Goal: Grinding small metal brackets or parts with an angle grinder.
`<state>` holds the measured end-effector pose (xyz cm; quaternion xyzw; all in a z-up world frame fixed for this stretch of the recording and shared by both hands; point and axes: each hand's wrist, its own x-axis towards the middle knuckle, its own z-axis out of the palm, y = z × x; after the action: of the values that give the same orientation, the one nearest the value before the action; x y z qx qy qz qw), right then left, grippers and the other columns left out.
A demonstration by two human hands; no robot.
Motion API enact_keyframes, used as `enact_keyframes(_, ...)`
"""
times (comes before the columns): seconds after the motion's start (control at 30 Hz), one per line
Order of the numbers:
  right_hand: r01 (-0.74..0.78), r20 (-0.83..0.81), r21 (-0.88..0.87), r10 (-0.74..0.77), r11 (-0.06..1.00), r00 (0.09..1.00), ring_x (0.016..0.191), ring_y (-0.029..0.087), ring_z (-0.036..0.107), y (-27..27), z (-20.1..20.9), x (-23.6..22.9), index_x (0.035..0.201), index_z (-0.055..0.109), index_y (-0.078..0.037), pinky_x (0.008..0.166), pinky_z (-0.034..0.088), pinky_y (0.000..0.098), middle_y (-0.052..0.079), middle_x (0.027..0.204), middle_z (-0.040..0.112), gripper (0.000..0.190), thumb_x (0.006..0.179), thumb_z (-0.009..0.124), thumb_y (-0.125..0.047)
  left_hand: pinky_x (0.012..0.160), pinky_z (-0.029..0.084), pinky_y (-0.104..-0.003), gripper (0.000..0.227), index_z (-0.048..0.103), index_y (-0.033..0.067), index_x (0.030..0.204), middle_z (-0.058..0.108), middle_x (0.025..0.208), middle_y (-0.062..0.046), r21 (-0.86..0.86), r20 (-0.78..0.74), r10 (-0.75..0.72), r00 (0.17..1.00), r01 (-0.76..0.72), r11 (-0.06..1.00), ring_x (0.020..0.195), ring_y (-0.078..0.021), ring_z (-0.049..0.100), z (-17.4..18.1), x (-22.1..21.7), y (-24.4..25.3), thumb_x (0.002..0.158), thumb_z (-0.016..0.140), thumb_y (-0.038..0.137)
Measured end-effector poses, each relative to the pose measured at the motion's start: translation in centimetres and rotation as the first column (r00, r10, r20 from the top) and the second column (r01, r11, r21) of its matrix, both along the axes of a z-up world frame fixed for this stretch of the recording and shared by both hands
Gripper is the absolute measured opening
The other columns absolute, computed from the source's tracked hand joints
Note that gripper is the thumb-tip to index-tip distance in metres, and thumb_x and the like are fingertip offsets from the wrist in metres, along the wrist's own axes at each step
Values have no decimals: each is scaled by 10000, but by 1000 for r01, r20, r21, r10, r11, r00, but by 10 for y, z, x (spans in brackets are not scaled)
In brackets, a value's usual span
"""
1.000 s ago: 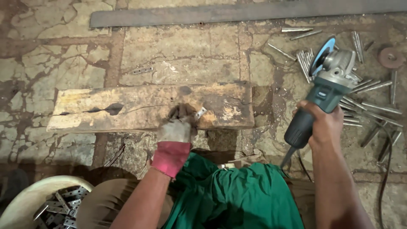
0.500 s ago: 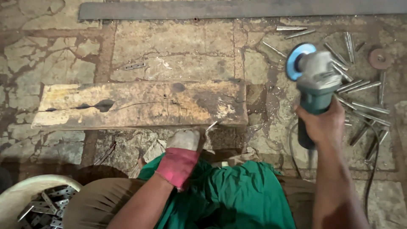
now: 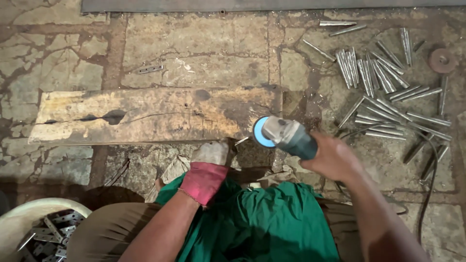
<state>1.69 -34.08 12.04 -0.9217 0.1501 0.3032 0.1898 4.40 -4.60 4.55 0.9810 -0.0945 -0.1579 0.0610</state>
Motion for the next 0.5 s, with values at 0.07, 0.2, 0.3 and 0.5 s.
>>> enact_keyframes(0.07,-42,-7,14,42,999,999,844,290,795,8,4,1,1447,525,-158,813,647,419,152,1021,783,826,686,777,-354,692,602,-516,273,717,139,989,757,869,-135,-6,-24,15,1000,-15,1000,828,-354,756,4,1,-1,944,579,370)
enact_keyframes(0.2,-96,2,-21,96,995,995,906,313,767,16,7,3,1370,593,-154,864,607,439,185,994,784,738,681,776,-347,703,602,-518,301,727,135,985,755,885,-147,-2,-45,2,999,-2,1000,839,-363,753,6,1,0,920,604,402)
enact_keyframes(0.3,-121,41,-52,124,991,991,952,342,751,14,0,4,1362,600,-147,889,588,455,204,1022,770,747,671,792,-358,699,605,-515,300,726,124,991,756,888,-152,-2,-19,-23,1000,23,1000,838,-366,753,4,-1,3,912,620,393)
enact_keyframes(0.5,-73,27,-127,77,989,997,982,356,748,10,-3,9,1465,511,-175,882,606,461,203,1081,753,849,686,775,-383,732,573,-489,302,705,104,975,709,927,-166,146,189,-218,958,192,971,884,-354,708,3,14,14,944,594,383)
